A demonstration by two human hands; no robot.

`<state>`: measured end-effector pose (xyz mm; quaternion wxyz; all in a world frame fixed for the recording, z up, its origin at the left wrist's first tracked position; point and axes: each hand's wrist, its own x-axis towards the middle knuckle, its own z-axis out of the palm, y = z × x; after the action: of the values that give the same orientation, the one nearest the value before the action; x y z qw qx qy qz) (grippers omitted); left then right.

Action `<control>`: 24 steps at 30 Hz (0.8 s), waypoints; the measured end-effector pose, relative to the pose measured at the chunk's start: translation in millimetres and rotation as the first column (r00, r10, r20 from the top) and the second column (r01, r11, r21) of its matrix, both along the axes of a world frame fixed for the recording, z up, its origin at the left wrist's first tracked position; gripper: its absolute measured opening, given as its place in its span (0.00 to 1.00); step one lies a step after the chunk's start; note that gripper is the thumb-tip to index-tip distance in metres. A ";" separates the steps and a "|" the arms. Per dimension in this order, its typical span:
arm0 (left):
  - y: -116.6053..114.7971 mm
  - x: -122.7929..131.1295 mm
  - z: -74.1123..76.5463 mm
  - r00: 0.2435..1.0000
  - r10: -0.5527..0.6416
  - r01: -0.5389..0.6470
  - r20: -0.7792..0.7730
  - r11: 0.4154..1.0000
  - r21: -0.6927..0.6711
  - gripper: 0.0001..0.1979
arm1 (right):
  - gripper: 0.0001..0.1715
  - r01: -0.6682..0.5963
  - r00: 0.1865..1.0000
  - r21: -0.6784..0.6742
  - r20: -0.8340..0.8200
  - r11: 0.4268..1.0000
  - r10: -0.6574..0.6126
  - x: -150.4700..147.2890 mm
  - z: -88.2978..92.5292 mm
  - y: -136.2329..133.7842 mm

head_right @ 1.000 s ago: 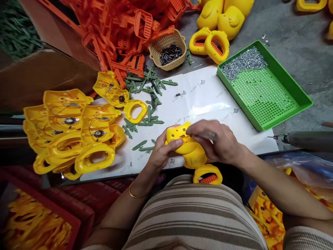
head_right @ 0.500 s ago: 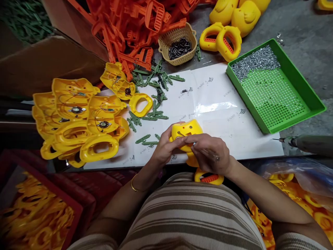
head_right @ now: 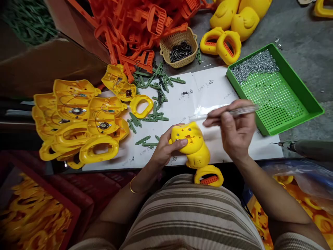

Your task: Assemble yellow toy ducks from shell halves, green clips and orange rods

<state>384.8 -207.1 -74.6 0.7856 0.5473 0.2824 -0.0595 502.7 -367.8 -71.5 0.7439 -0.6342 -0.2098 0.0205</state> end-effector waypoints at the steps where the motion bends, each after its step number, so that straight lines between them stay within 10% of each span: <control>1: 0.2 0.0 2.4 1.000 -0.011 0.011 0.007 1.000 0.000 0.32 | 0.05 0.073 0.987 -0.069 0.151 0.995 -0.061 9.8 -8.7 -2.8; 4: -0.3 -0.5 14.6 0.998 -0.056 0.056 0.027 0.998 0.018 0.36 | 0.12 0.073 0.857 -0.525 0.468 0.848 0.216 35.3 -34.1 -13.2; 7: -3.8 -1.8 30.1 0.996 -0.083 0.082 0.017 0.997 0.012 0.40 | 0.21 0.082 0.856 -0.731 0.400 0.677 0.328 39.3 -37.4 -21.1; 10: -10.1 -2.6 40.9 0.995 -0.099 0.099 0.000 0.994 0.053 0.41 | 0.25 -0.080 0.982 -0.558 0.098 0.826 0.161 14.9 -12.8 -20.7; 14: -16.5 -1.7 44.4 0.980 -0.197 0.197 -0.023 0.951 0.238 0.41 | 0.31 -0.389 0.886 -0.327 -0.389 0.861 0.252 -25.6 22.8 -11.4; 18: -18.0 -2.2 44.7 0.954 -0.297 0.259 0.038 0.883 0.392 0.34 | 0.38 -0.291 0.908 -0.324 -0.389 0.900 0.154 -38.6 27.2 -8.5; 24: -29.8 -5.5 49.1 0.982 -0.162 0.118 0.098 0.930 0.349 0.31 | 0.34 -0.248 0.930 -0.273 -0.335 0.929 0.150 -36.2 22.0 -10.4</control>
<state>379.3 -236.9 -25.5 0.6887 0.6966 0.1988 -0.0311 466.5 -378.1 -49.5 0.6523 -0.7072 -0.1491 0.2283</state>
